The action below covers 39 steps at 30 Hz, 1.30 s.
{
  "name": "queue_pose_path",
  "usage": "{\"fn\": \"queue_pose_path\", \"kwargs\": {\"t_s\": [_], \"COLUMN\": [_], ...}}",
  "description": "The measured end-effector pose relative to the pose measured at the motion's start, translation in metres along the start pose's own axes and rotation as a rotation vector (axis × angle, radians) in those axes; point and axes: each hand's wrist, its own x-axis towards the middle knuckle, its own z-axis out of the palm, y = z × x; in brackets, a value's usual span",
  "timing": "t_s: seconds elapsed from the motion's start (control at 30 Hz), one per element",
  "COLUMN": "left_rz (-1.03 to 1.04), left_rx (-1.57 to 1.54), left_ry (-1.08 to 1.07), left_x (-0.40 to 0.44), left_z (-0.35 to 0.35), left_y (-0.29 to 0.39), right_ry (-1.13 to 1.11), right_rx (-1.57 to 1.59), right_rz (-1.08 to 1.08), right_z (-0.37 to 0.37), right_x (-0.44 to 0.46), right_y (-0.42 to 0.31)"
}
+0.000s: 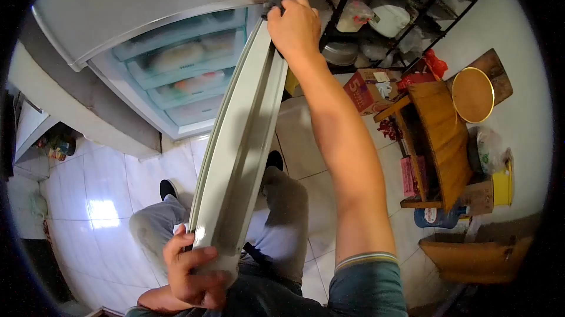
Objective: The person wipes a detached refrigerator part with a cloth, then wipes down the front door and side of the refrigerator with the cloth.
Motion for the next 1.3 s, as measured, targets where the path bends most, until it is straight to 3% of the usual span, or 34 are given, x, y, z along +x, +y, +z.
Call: {"fn": "queue_pose_path", "kwargs": {"t_s": [0.07,0.17,0.2,0.3,0.37,0.43,0.5,0.57,0.6,0.7,0.73,0.77,0.83,0.87,0.9,0.97,1.03,1.07,1.1,1.2,1.27,1.3], "left_rz": [0.018,0.034,0.031,0.038,0.045,0.031,0.015,0.02,0.014,-0.045,0.155,0.151,0.145,0.171,0.199,0.345,0.272,0.457,0.43,0.439,0.167,0.169], "left_rx": [0.001,-0.015,-0.002,0.004,-0.005,0.004,0.005,-0.038,-0.033,-0.034,-0.07,-0.062,-0.083,-0.047,-0.042,-0.048,0.03,0.074,0.14,0.08,0.049,0.053], "left_ry": [-0.006,-0.012,-0.001,0.038,0.026,0.026,-0.006,-0.059,-0.071,0.19,-0.009,-0.023,0.238,0.195,0.338,0.32,0.149,0.218,0.119,0.213,0.215,0.214], "left_x": [0.002,0.005,0.005,0.005,0.005,0.006,0.001,-0.008,-0.01,-0.013,-0.001,0.0,-0.008,-0.012,-0.005,-0.013,-0.019,-0.022,-0.027,-0.019,-0.012,-0.013], "left_z": [-0.005,-0.013,-0.013,-0.014,-0.013,-0.014,-0.015,-0.018,-0.014,0.004,-0.016,-0.009,0.006,0.0,0.014,0.01,-0.007,0.0,-0.011,-0.002,-0.002,-0.002], "left_y": [-0.005,-0.011,-0.014,-0.016,-0.018,-0.015,-0.016,-0.02,-0.018,-0.012,-0.023,-0.024,-0.021,-0.024,-0.024,-0.034,-0.029,-0.042,-0.039,-0.037,-0.024,-0.027], "right_ry": [0.203,0.273,0.071,0.21,0.192,0.237,0.154,0.09,0.112,0.191,0.157,0.158,0.072,0.044,0.048,0.029,0.036,0.113,0.187,0.236,0.265,0.266], "right_rx": [0.0,0.008,0.063,0.567,0.527,0.179,0.218,0.484,0.496,0.411,0.387,0.396,0.718,0.796,0.8,1.249,1.315,1.354,1.391,1.617,1.769,1.773], "right_rz": [0.105,0.124,0.331,0.707,0.472,0.077,0.223,0.308,0.26,0.294,0.301,0.315,0.426,0.477,0.487,0.522,0.427,0.467,0.512,0.567,0.465,0.465], "right_z": [0.007,0.012,-0.002,0.019,0.008,0.007,0.011,0.021,0.022,0.027,0.031,0.035,0.03,0.029,0.036,0.059,0.066,0.062,0.054,0.047,0.046,0.045], "right_x": [0.0,0.008,0.017,0.028,0.011,-0.002,0.004,0.015,0.018,0.025,0.03,0.033,0.037,0.034,0.034,0.037,0.033,0.03,0.025,0.019,0.011,0.005], "right_y": [0.005,0.005,0.005,0.049,0.029,0.007,0.019,0.045,0.049,0.064,0.068,0.073,0.074,0.068,0.076,0.103,0.108,0.1,0.085,0.068,0.06,0.056]}}
